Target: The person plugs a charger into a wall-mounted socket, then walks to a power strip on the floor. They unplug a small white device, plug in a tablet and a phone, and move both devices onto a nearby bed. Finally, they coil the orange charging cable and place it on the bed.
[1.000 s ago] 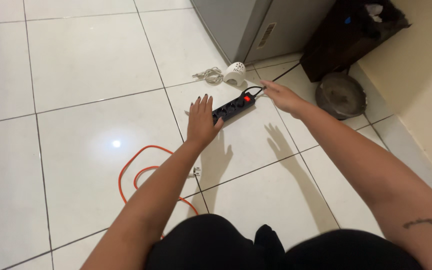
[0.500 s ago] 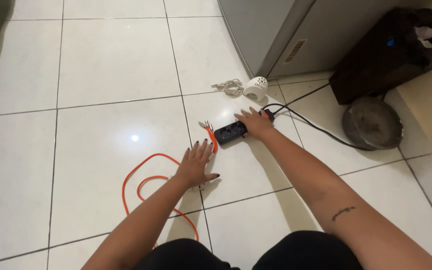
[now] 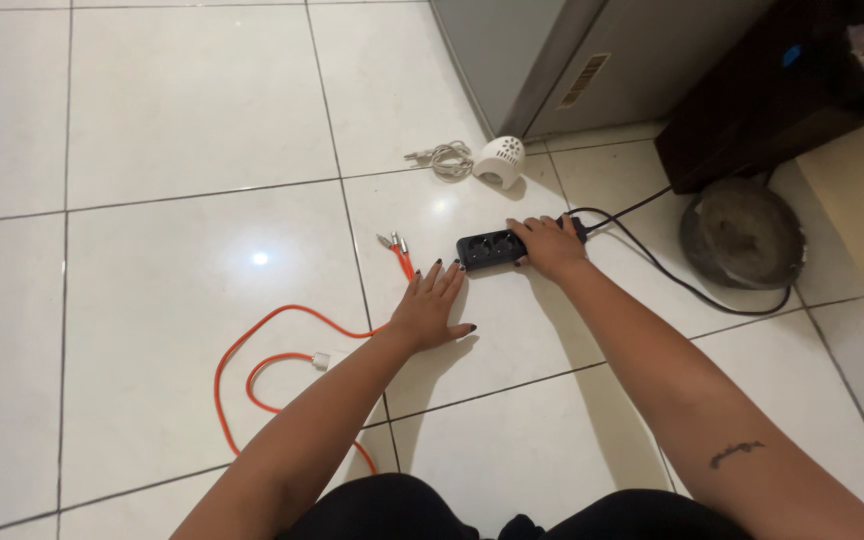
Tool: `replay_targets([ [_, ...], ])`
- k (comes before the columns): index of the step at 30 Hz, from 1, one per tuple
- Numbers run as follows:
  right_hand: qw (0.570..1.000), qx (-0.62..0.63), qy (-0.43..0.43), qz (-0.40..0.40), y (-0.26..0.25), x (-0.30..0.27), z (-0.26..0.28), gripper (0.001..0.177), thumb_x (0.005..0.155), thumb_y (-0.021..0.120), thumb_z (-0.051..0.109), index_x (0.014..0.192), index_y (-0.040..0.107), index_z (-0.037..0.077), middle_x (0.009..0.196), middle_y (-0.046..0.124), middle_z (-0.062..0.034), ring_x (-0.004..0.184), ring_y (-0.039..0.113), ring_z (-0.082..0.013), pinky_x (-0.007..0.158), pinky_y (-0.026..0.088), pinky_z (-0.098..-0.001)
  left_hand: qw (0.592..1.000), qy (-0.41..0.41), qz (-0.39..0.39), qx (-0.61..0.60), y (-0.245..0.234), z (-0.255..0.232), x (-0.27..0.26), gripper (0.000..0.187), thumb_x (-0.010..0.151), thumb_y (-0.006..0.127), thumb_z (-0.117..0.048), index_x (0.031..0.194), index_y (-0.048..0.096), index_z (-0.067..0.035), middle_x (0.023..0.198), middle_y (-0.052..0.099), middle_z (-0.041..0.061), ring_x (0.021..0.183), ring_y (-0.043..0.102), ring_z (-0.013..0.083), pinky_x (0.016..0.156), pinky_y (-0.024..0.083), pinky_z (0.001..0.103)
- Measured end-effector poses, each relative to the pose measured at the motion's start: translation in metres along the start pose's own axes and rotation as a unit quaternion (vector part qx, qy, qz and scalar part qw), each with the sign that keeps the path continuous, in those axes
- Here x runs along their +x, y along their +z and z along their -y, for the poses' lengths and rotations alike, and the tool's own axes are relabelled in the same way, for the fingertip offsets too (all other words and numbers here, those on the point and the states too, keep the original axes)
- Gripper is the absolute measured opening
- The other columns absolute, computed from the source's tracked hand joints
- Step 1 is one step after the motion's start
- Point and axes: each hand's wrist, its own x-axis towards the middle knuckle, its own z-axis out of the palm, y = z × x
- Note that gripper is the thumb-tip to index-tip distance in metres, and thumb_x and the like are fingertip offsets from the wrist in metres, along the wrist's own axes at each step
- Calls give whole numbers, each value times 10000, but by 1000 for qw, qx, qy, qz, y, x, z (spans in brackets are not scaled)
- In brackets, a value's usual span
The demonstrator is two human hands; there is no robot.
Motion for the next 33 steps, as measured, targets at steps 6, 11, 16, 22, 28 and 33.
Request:
replay_targets([
  [6,998,22,-47,-30,-19,-14,45,1073,736,849,231,1608,224,260,1661,211,-85,1529,170,-296,1218,141,-559,984,13,-166,-63,-22,22,-94,746,780,820,-438,1347,543,-40,1290,533,138,1260,476,321,1118,367,456],
  [11,965,73,-224,-119,-19,-19,108,859,756,738,48,1523,386,205,1615,318,-107,1519,242,-305,1230,173,-550,996,-16,-84,8,-21,42,-176,672,743,839,-388,1249,571,-37,1251,540,135,1150,509,318,999,418,459],
  [16,940,163,-279,-111,-30,-13,151,768,745,668,-23,1461,493,192,1579,405,-90,1494,316,-317,1229,285,-464,995,-73,-67,4,-30,64,-170,509,820,778,-228,1267,587,-78,1289,556,105,1161,546,306,968,463,450],
  [22,821,489,-203,215,-71,-19,184,852,707,503,-80,1494,353,209,1531,401,-54,1492,295,-190,1108,413,-433,686,-171,-228,-669,-105,70,-99,492,918,587,-327,1369,414,-236,1184,584,86,933,700,223,705,548,324],
  [28,606,672,-266,332,-80,-39,205,502,933,551,127,1424,523,22,1260,659,-107,1243,593,-189,1121,445,-362,439,-42,-257,-860,-179,67,-46,366,994,649,-29,1337,569,69,1215,673,171,817,640,85,720,528,186],
  [33,699,597,-189,345,-75,-26,172,354,947,578,240,1147,724,-12,755,534,-2,707,578,-129,798,564,-355,542,36,-87,-835,-183,83,-78,371,923,650,-118,1270,588,-1,940,673,72,542,438,50,466,405,172],
])
